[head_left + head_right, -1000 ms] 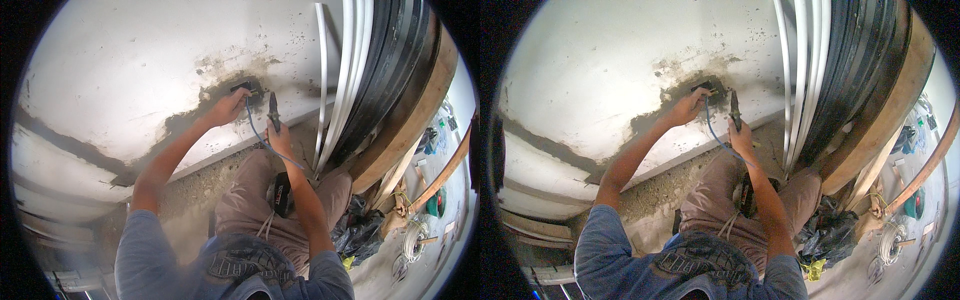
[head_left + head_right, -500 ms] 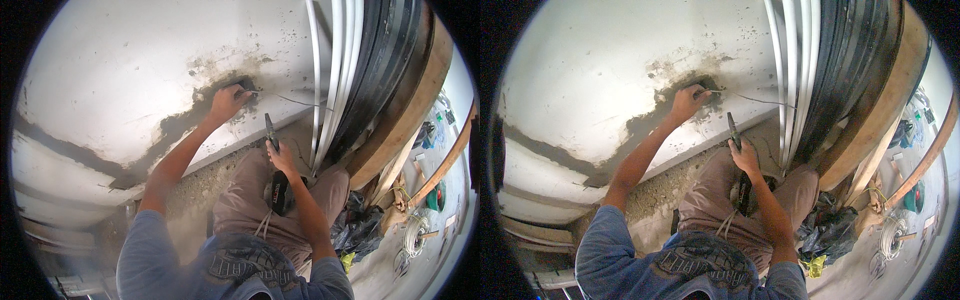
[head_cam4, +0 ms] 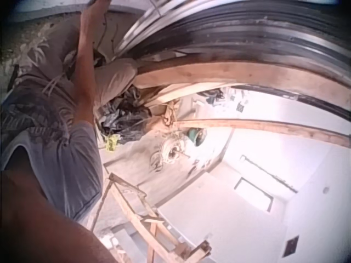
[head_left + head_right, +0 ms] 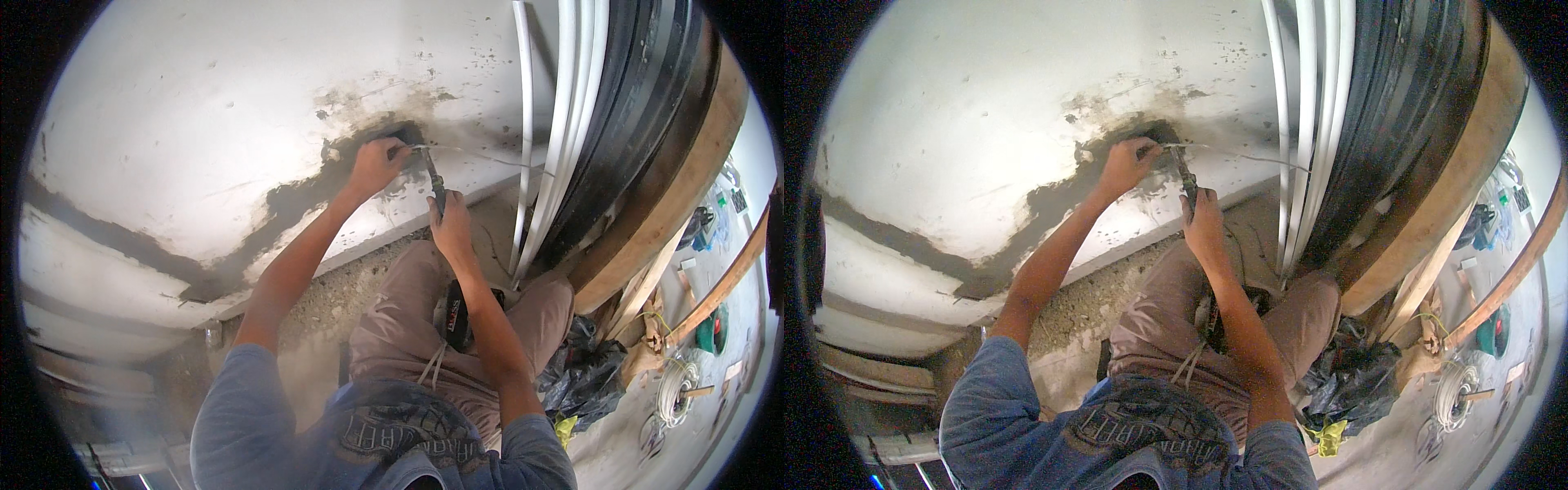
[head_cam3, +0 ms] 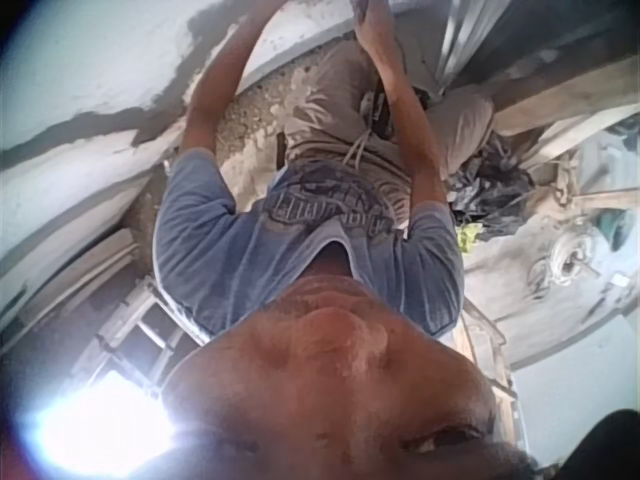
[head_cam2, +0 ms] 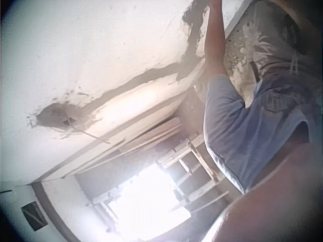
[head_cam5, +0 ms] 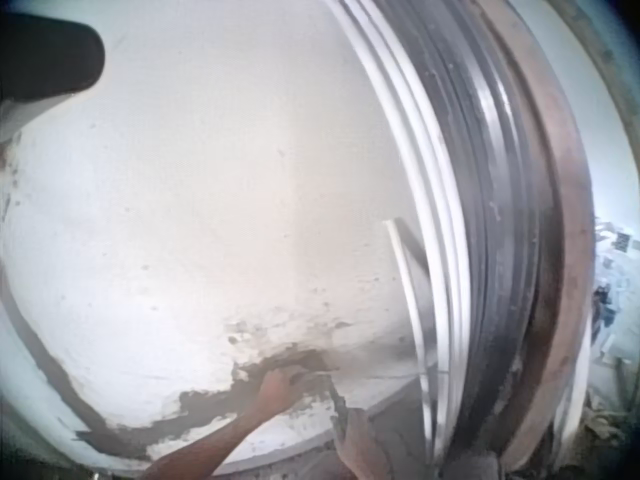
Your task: The person tightens screws on an electrical box in a wall using a screwdriver. The person then wipes a wire with a cloth, removes a new electrical outlet from its packaging, and positions it near the wall box.
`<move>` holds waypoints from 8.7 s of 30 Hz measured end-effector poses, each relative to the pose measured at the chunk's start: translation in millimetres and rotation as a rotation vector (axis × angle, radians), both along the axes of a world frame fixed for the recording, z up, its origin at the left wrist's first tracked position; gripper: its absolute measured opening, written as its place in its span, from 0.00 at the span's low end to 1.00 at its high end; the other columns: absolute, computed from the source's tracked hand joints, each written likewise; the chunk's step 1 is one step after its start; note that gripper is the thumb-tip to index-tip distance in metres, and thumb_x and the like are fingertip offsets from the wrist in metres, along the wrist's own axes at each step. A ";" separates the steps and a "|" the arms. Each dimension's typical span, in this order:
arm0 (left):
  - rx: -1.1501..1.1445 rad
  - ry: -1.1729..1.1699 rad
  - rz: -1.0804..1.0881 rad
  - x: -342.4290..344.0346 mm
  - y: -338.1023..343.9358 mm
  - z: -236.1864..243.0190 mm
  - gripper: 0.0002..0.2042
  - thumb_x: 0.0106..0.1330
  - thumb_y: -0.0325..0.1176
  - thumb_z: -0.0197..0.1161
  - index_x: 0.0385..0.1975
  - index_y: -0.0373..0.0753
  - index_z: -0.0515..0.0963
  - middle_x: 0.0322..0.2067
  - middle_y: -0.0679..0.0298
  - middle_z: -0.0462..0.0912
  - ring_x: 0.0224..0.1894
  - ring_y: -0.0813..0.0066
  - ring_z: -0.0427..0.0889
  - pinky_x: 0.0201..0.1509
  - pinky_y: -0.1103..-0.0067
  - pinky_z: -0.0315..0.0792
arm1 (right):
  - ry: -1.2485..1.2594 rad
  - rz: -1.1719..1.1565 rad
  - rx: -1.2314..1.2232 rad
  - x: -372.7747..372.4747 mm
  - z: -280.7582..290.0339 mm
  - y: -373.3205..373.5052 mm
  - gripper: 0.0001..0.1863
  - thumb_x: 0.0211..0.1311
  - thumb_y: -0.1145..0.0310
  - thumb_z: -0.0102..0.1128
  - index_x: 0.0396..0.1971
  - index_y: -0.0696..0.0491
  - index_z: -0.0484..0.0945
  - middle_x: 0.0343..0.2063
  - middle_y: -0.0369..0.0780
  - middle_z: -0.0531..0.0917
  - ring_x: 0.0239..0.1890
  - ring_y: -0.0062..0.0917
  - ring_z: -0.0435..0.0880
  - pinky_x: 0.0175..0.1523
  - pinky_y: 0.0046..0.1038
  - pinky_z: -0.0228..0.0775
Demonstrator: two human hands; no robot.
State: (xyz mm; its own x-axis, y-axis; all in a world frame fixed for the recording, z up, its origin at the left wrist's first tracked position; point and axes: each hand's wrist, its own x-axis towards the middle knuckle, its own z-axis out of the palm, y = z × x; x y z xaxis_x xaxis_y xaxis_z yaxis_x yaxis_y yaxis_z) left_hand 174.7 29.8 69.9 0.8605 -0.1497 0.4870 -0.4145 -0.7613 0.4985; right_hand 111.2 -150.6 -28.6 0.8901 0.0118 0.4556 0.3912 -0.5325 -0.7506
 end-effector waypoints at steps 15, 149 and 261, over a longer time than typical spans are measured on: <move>0.039 0.077 0.211 0.6 -8.8 -5.5 0.11 0.58 0.43 0.66 0.28 0.42 0.81 0.25 0.57 0.84 0.31 0.54 0.83 0.36 0.64 0.76 | 0.058 0.027 -0.080 10.0 8.3 1.9 0.16 0.68 0.63 0.55 0.39 0.64 0.71 0.34 0.54 0.75 0.37 0.53 0.77 0.41 0.48 0.70; 1.044 0.825 -1.180 -105.1 -158.7 -131.5 0.15 0.64 0.43 0.62 0.28 0.36 0.80 0.28 0.52 0.81 0.35 0.53 0.81 0.43 0.63 0.72 | 0.421 -0.887 -0.456 -428.2 -103.2 -442.2 0.17 0.71 0.65 0.52 0.55 0.55 0.73 0.34 0.38 0.80 0.32 0.21 0.78 0.37 0.22 0.70; -0.185 1.509 -0.669 -133.3 -210.0 -176.6 0.33 0.68 0.59 0.54 0.62 0.38 0.63 0.54 0.53 0.72 0.51 0.60 0.78 0.54 0.68 0.76 | 0.358 0.003 1.407 -217.8 -133.4 -198.1 0.34 0.63 0.50 0.51 0.65 0.52 0.61 0.58 0.43 0.71 0.60 0.33 0.71 0.64 0.36 0.63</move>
State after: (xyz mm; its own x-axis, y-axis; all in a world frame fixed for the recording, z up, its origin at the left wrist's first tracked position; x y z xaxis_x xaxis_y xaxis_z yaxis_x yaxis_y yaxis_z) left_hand 41.4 -180.2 -106.6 0.3549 -0.7017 -0.6177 0.2855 -0.5478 0.7864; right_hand -106.6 -348.7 -162.0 0.9573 -0.2468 -0.1505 0.0743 0.7133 -0.6969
